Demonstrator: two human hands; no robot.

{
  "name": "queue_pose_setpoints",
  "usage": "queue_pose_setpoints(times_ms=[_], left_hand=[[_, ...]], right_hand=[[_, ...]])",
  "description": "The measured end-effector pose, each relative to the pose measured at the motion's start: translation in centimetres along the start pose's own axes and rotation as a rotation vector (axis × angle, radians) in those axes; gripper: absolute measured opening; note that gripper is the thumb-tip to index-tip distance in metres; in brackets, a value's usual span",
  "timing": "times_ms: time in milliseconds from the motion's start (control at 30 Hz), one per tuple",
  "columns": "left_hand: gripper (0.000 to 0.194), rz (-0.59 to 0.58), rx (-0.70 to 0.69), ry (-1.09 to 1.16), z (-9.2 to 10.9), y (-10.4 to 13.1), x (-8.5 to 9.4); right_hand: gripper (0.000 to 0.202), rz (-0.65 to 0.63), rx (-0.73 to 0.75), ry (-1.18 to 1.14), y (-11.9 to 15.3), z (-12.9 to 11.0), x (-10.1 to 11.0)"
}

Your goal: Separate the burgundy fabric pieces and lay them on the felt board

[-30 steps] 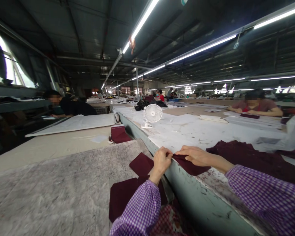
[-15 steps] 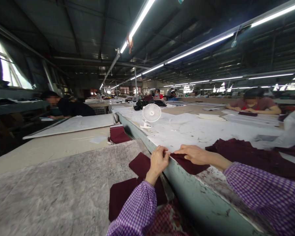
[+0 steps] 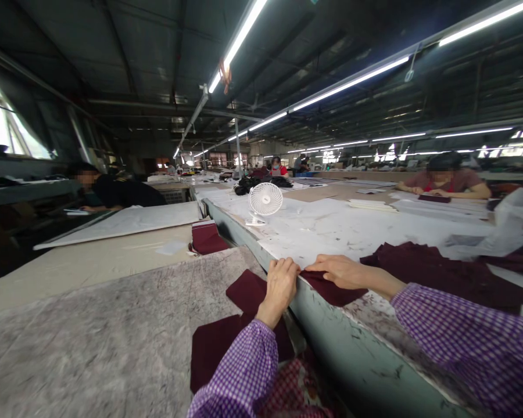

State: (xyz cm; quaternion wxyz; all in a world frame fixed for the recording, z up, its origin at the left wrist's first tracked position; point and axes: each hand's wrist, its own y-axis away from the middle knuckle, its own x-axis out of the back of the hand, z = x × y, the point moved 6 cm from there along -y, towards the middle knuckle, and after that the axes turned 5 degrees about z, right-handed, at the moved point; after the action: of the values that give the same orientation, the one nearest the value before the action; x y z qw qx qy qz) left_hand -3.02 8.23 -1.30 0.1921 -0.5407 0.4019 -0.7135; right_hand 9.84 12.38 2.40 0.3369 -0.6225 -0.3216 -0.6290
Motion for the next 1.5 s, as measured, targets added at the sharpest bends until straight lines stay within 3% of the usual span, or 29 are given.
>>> queue_pose_setpoints(times_ms=[100,233,400,567,767,967,1133,1300,1500], left_hand=[[0.026,0.021,-0.07,-0.034,0.3,0.1,0.1],[0.026,0.007,-0.043,0.004,-0.1,0.1,0.1],[0.018,-0.01,0.109,0.178,-1.4,0.8,0.4],[0.016,0.049,0.309,0.394,-2.7,2.4,0.6],[0.02,0.054,0.388,0.458,-2.6,3.2,0.9],[0.023,0.06,0.42,0.521,-2.9,3.3,1.1],[0.022,0.068,0.427,0.549,-3.1,3.8,0.6],[0.022,0.046,0.432,0.556,-3.0,3.9,1.0],[0.023,0.037,0.447,0.548,-3.3,3.7,1.9]], right_hand=[[0.054,0.002,0.017,0.015,0.0,0.1,-0.1],[0.055,0.017,0.051,0.053,0.0,-0.1,-0.1],[0.062,0.043,0.068,0.112,-0.1,-0.4,-0.3],[0.064,0.037,0.04,0.204,-0.1,-1.9,-0.1],[0.062,0.01,0.001,0.274,0.4,-4.1,0.2],[0.066,0.074,-0.045,0.037,0.4,-0.6,0.6],[0.07,0.053,-0.148,-0.177,0.3,2.5,0.1],[0.056,0.059,-0.235,-0.363,0.1,3.4,-0.7],[0.046,0.078,-0.227,-0.379,0.3,2.9,-0.1]])
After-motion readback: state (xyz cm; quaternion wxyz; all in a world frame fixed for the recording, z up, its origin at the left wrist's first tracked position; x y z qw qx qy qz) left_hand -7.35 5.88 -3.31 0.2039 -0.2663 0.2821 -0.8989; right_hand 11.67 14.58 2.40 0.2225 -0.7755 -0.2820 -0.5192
